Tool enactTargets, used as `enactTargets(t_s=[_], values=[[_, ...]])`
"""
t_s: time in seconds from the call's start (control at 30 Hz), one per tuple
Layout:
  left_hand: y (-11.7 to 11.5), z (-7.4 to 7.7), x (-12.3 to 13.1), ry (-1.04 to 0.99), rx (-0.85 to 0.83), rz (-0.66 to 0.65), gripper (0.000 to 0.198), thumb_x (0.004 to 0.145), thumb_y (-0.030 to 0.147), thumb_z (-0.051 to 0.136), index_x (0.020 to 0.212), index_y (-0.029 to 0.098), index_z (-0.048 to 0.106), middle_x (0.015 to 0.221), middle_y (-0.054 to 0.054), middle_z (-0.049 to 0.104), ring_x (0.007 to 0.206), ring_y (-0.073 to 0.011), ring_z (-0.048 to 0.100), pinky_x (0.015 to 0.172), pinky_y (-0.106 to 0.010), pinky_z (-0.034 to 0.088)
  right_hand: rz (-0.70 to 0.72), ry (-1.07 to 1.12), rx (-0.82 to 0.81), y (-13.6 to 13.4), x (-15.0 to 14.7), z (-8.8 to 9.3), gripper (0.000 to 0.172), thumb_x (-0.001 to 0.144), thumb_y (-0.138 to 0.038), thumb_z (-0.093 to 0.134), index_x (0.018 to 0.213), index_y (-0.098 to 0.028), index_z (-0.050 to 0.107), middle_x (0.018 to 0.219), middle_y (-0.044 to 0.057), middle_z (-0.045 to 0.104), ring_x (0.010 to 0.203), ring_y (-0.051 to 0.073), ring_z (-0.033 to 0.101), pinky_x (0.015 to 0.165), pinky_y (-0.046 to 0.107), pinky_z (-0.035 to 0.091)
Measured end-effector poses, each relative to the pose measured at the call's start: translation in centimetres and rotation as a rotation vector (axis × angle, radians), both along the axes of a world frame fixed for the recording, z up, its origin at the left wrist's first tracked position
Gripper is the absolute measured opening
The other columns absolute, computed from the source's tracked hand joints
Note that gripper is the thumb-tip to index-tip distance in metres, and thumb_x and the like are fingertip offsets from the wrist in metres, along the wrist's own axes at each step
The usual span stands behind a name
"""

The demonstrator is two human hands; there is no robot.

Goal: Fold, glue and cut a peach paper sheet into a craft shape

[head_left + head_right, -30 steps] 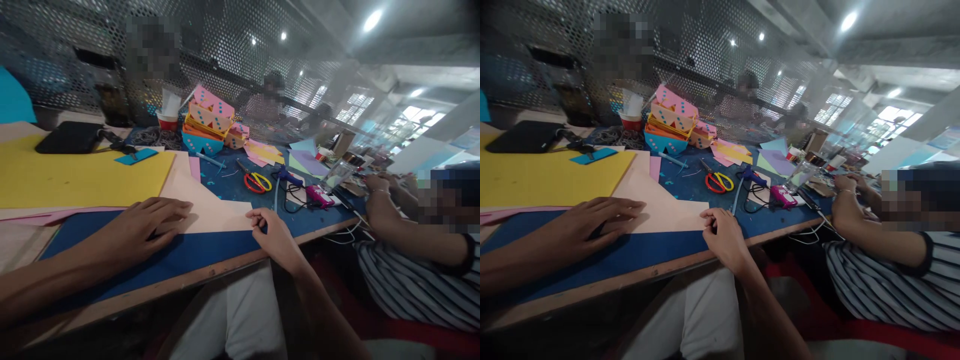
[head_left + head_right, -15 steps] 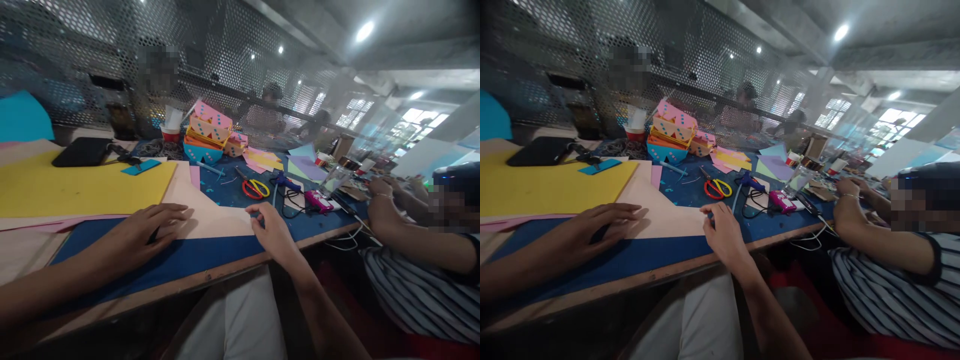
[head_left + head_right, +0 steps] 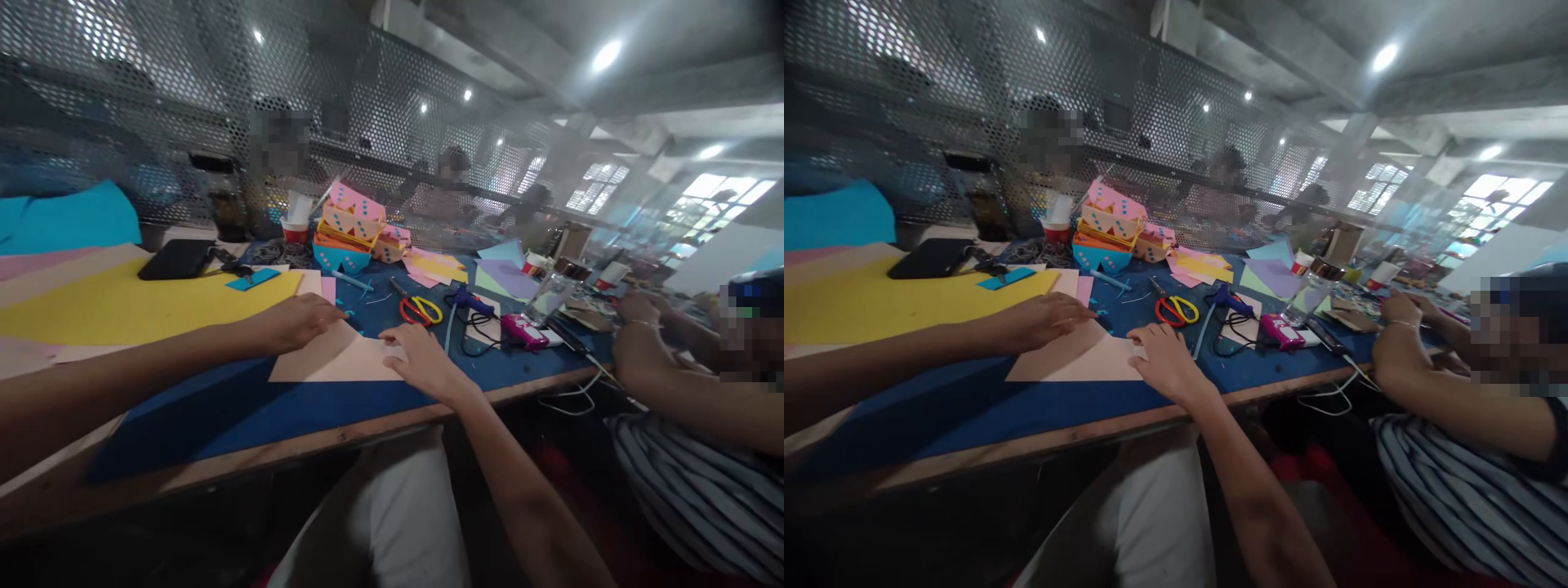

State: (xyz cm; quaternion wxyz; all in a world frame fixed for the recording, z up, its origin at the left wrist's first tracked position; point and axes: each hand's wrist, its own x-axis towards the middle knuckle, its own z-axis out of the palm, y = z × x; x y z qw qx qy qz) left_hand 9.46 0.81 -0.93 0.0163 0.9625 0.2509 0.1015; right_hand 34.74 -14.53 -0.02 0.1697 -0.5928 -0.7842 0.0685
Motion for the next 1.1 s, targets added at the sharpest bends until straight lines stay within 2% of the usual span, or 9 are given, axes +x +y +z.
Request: enactTargets(t_s=[0.13, 0.37, 0.47, 0.57, 0.63, 0.73, 0.93, 1.03, 1.1], values=[[0.6, -0.2, 0.1, 0.029, -0.019, -0.019, 0.042, 0.094, 0.031, 0.046, 0.132, 0.024, 0.062, 0.130, -0.007, 0.067, 0.124, -0.0256, 0.056, 0.107, -0.039, 0.039, 0.052, -0.010, -0.015, 0.4, 0.3, 0.3, 0.040, 0.091, -0.023, 0.061, 0.130, -0.019, 0.057, 0.131, 0.008, 0.061, 0.123, 0.024, 0.050, 0.102, 0.042, 0.037], [0.4, 1.8, 1.4, 0.037, -0.035, -0.031, 0.040, 0.089, 0.029, 0.053, 0.126, 0.021, 0.066, 0.123, -0.009, 0.069, 0.117, -0.0263, 0.058, 0.100, -0.036, 0.041, 0.123, -0.013, -0.003, 1.4, 0.7, 0.4, 0.045, 0.086, -0.022, 0.063, 0.131, -0.020, 0.058, 0.125, 0.008, 0.060, 0.121, 0.026, 0.046, 0.105, 0.041, 0.034], [0.6, 2.6, 2.1, 0.033, -0.035, -0.022, 0.034, 0.083, 0.029, 0.059, 0.113, 0.020, 0.072, 0.109, -0.009, 0.072, 0.107, -0.0262, 0.061, 0.094, -0.034, 0.042, 0.122, -0.008, 0.021, 1.7, 0.7, 0.3, 0.049, 0.082, -0.022, 0.066, 0.130, -0.021, 0.059, 0.123, 0.007, 0.059, 0.120, 0.026, 0.046, 0.105, 0.041, 0.034], [0.6, 3.5, 2.5, 0.039, -0.057, -0.025, 0.022, 0.081, 0.029, 0.061, 0.093, 0.020, 0.077, 0.094, -0.007, 0.073, 0.096, -0.0240, 0.062, 0.087, -0.031, 0.043, 0.089, 0.001, 0.056, 1.7, 0.6, 0.2, 0.047, 0.081, -0.021, 0.066, 0.128, -0.022, 0.061, 0.120, 0.007, 0.058, 0.118, 0.026, 0.046, 0.104, 0.042, 0.034], [0.5, 4.4, 2.5, 0.042, -0.086, -0.032, 0.020, 0.081, 0.028, 0.059, 0.086, 0.019, 0.076, 0.090, -0.006, 0.073, 0.091, -0.0219, 0.063, 0.082, -0.029, 0.043, 0.052, 0.009, 0.085, 1.4, 0.4, 0.2, 0.043, 0.082, -0.022, 0.065, 0.125, -0.023, 0.063, 0.118, 0.007, 0.058, 0.118, 0.026, 0.046, 0.104, 0.044, 0.033], [0.2, 6.3, 2.2, 0.047, -0.147, -0.027, 0.021, 0.082, 0.026, 0.056, 0.087, 0.017, 0.074, 0.091, -0.005, 0.073, 0.087, -0.0192, 0.064, 0.076, -0.026, 0.043, 0.009, 0.037, 0.156, 0.6, 0.1, 0.7, 0.034, 0.084, -0.022, 0.065, 0.118, -0.025, 0.065, 0.114, 0.007, 0.058, 0.118, 0.026, 0.046, 0.103, 0.044, 0.032], [-1.4, 10.9, 1.4, 0.038, -0.219, 0.057, 0.021, 0.084, 0.031, 0.058, 0.089, 0.016, 0.072, 0.083, -0.002, 0.072, 0.077, -0.0175, 0.064, 0.066, -0.025, 0.041, -0.009, 0.173, 0.431, -1.4, -0.3, 3.1, 0.016, 0.087, -0.014, 0.064, 0.095, -0.026, 0.069, 0.105, 0.002, 0.063, 0.112, 0.023, 0.051, 0.102, 0.040, 0.034], [-2.1, 12.6, 0.5, -0.004, -0.251, 0.114, 0.025, 0.084, 0.035, 0.060, 0.092, 0.015, 0.072, 0.083, -0.001, 0.071, 0.077, -0.0164, 0.063, 0.069, -0.025, 0.041, -0.003, 0.227, 0.535, -2.5, -0.2, 4.3, 0.018, 0.087, -0.010, 0.062, 0.092, -0.026, 0.068, 0.113, 0.002, 0.063, 0.118, 0.023, 0.051, 0.105, 0.041, 0.035], [-2.6, 13.2, -0.4, -0.050, -0.282, 0.150, 0.029, 0.084, 0.038, 0.060, 0.095, 0.013, 0.071, 0.084, -0.001, 0.070, 0.080, -0.0156, 0.061, 0.071, -0.024, 0.041, -0.022, 0.260, 0.590, -3.0, 0.1, 4.7, 0.021, 0.087, -0.009, 0.060, 0.092, -0.026, 0.069, 0.123, 0.003, 0.060, 0.125, 0.025, 0.048, 0.108, 0.044, 0.034]])
